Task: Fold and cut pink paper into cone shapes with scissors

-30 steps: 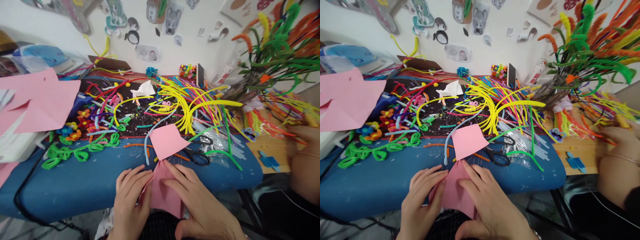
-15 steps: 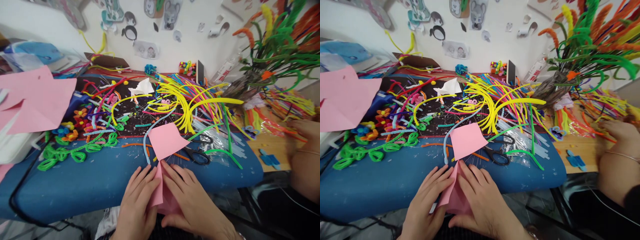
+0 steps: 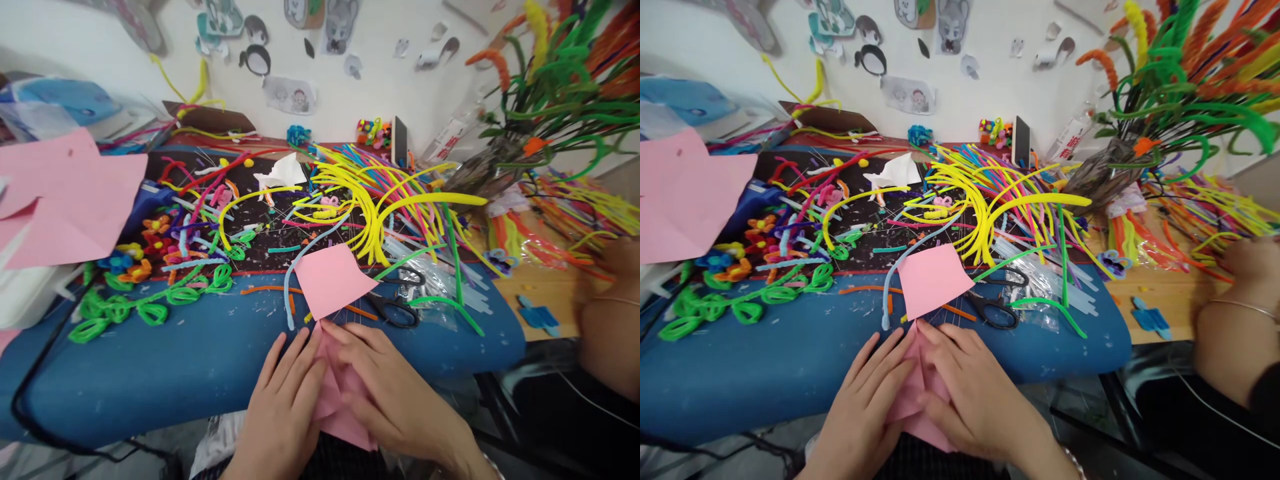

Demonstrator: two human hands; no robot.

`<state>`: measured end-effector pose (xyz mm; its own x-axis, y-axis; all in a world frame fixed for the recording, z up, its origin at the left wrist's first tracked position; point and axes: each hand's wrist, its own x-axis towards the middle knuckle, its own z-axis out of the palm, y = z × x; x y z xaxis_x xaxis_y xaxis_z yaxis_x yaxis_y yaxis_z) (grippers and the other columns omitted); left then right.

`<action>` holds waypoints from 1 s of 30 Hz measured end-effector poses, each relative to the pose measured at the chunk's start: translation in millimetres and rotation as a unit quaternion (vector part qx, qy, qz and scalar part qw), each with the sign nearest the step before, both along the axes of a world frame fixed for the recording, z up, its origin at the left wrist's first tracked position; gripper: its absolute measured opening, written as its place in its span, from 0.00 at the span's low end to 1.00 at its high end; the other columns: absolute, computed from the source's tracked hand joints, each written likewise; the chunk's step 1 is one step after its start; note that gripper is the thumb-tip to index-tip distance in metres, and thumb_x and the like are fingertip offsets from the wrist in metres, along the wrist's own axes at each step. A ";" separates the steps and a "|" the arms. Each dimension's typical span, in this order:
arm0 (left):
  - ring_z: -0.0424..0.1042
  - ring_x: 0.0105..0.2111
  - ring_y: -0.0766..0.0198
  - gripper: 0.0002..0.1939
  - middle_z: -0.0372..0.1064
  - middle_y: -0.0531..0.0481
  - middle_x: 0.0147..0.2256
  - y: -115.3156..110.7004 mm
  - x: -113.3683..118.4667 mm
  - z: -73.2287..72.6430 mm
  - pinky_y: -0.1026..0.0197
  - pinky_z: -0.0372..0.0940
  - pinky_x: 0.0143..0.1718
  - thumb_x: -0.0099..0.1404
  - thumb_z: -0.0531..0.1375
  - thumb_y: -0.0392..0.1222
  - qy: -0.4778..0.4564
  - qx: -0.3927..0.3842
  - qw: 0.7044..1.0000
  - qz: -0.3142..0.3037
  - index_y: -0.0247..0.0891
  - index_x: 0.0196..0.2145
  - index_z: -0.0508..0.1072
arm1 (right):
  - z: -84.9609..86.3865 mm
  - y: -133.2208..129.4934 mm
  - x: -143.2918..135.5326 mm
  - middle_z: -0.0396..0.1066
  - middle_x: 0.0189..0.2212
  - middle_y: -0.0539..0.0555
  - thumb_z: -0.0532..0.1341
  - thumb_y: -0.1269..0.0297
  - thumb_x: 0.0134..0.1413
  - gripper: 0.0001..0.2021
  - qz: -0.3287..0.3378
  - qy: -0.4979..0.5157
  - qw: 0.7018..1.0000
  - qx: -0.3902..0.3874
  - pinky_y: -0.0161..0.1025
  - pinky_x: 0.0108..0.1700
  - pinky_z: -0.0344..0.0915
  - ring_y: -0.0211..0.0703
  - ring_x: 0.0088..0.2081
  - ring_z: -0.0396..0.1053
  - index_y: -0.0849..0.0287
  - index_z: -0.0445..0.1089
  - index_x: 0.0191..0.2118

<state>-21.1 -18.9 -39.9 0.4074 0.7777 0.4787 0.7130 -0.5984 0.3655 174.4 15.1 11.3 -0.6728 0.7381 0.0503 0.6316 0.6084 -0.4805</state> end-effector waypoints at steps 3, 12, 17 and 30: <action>0.64 0.60 0.53 0.19 0.71 0.39 0.55 0.4 2.8 1.3 0.47 0.51 0.64 0.59 0.51 0.26 0.022 0.013 1.000 0.001 0.33 0.46 0.71 | -0.3 4.2 0.1 0.61 0.63 0.59 0.49 0.63 0.65 0.16 -0.007 0.016 1.000 0.004 0.52 0.58 0.62 0.52 0.58 0.60 0.64 0.67 0.51; 0.64 0.60 0.52 0.18 0.67 0.39 0.58 -3.2 0.7 2.9 0.49 0.48 0.65 0.62 0.51 0.29 0.066 0.008 0.998 -0.006 0.31 0.48 0.72 | -10.8 7.7 -17.2 0.68 0.57 0.63 0.51 0.70 0.63 0.17 -0.043 -0.009 0.997 0.071 0.54 0.51 0.68 0.54 0.51 0.66 0.67 0.66 0.54; 0.63 0.61 0.48 0.20 0.66 0.33 0.58 -7.9 1.5 -0.6 0.46 0.54 0.61 0.63 0.52 0.31 0.073 0.014 0.997 0.009 0.29 0.53 0.69 | -10.5 -1.5 9.6 0.59 0.64 0.60 0.55 0.58 0.64 0.23 -0.016 0.053 0.998 -0.014 0.52 0.62 0.61 0.51 0.63 0.57 0.60 0.57 0.61; 0.39 0.69 0.51 0.28 0.59 0.28 0.61 -12.0 3.8 -7.5 0.44 0.41 0.66 0.60 0.50 0.23 0.062 -0.007 0.998 0.010 0.25 0.59 0.63 | -38.7 -47.5 3.0 0.71 0.43 0.58 0.55 0.77 0.55 0.20 -0.251 0.125 0.945 0.168 0.44 0.41 0.75 0.48 0.43 0.71 0.54 0.70 0.52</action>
<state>-17.2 -30.9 -47.4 0.4461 0.7927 0.4155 0.7652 -0.5786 0.2822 177.4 -32.4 -27.5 -0.1790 0.8755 0.4488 0.7732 0.4073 -0.4861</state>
